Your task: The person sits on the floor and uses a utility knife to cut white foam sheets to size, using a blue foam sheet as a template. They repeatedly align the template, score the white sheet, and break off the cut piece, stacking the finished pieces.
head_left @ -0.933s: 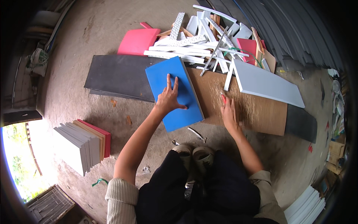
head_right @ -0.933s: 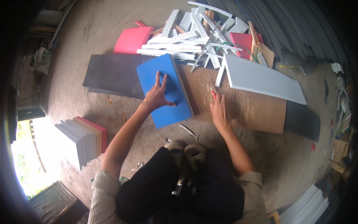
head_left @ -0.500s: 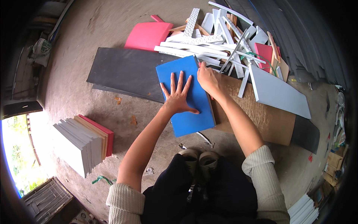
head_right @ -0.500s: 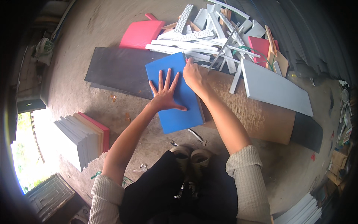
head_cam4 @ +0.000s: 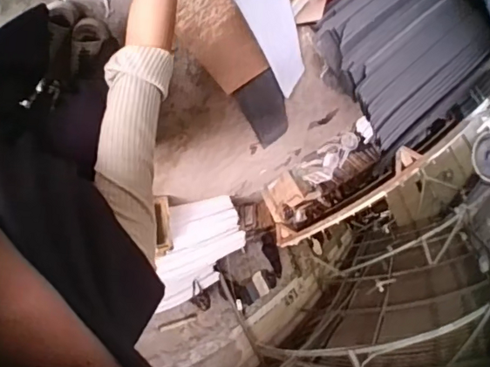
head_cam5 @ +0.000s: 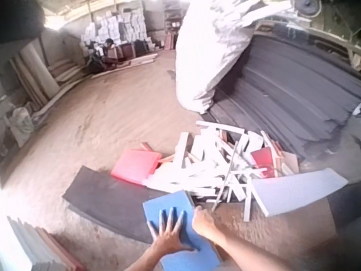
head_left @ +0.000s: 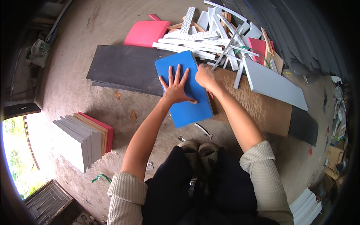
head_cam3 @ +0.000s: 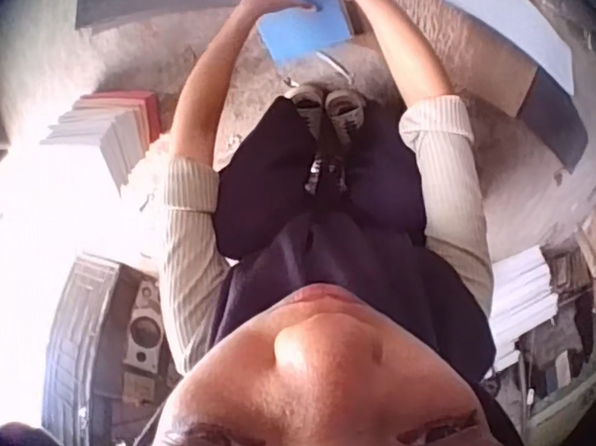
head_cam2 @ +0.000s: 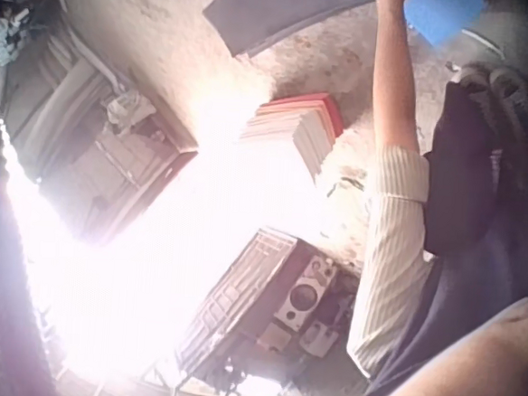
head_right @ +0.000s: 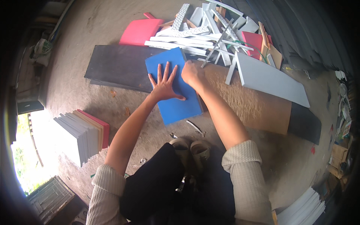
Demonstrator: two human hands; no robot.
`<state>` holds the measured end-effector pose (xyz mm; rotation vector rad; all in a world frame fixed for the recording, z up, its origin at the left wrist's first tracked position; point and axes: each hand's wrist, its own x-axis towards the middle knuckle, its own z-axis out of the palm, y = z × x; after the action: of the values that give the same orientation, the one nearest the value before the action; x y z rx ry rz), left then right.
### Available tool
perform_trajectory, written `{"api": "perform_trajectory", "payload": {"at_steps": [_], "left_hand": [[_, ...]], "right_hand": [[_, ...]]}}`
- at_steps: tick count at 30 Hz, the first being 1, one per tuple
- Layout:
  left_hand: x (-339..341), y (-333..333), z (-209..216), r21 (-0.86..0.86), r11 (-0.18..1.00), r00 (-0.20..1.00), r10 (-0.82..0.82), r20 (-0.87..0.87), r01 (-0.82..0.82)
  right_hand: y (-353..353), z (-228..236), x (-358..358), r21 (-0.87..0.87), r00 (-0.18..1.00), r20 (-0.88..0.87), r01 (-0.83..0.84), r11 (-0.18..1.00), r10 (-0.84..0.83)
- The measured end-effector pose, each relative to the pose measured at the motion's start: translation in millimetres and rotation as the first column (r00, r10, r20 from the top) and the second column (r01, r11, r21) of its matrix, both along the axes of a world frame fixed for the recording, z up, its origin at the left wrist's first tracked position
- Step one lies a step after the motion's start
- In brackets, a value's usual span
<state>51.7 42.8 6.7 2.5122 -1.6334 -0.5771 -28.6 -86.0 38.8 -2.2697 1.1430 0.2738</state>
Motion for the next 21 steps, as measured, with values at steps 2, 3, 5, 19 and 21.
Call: {"api": "perform_trajectory", "payload": {"at_steps": [2, 3, 5, 19, 21], "left_hand": [[-0.4, 1.7, -5.3, -0.005, 1.000, 1.000, 0.003, 0.007, -0.003], [0.5, 2.3, -5.5, 0.010, 1.000, 1.000, 0.002, 0.017, -0.002], [1.3, 2.3, -5.0, 0.027, 1.000, 0.999, -0.006, 0.037, 0.005], [1.9, 0.6, -10.2, 0.032, 0.999, 0.998, -0.010, 0.064, 0.008], [0.4, -0.2, -9.0, 0.037, 0.999, 0.997, -0.016, 0.071, 0.013]], "right_hand": [[26.9, -7.8, -41.8, -0.021, 0.999, 0.046, 0.008, 1.000, -0.007], [42.5, -1.9, -64.1, -0.018, 0.999, 0.027, -0.019, 1.000, 0.020], [73.0, 7.7, -109.3, 0.006, 0.998, -0.048, -0.050, 0.999, 0.050], [120.0, 20.3, -216.7, -0.145, 0.995, 0.079, -0.045, 0.988, 0.057], [85.1, 37.7, -168.6, -0.163, 0.989, 0.139, -0.034, 0.986, 0.057]]}}
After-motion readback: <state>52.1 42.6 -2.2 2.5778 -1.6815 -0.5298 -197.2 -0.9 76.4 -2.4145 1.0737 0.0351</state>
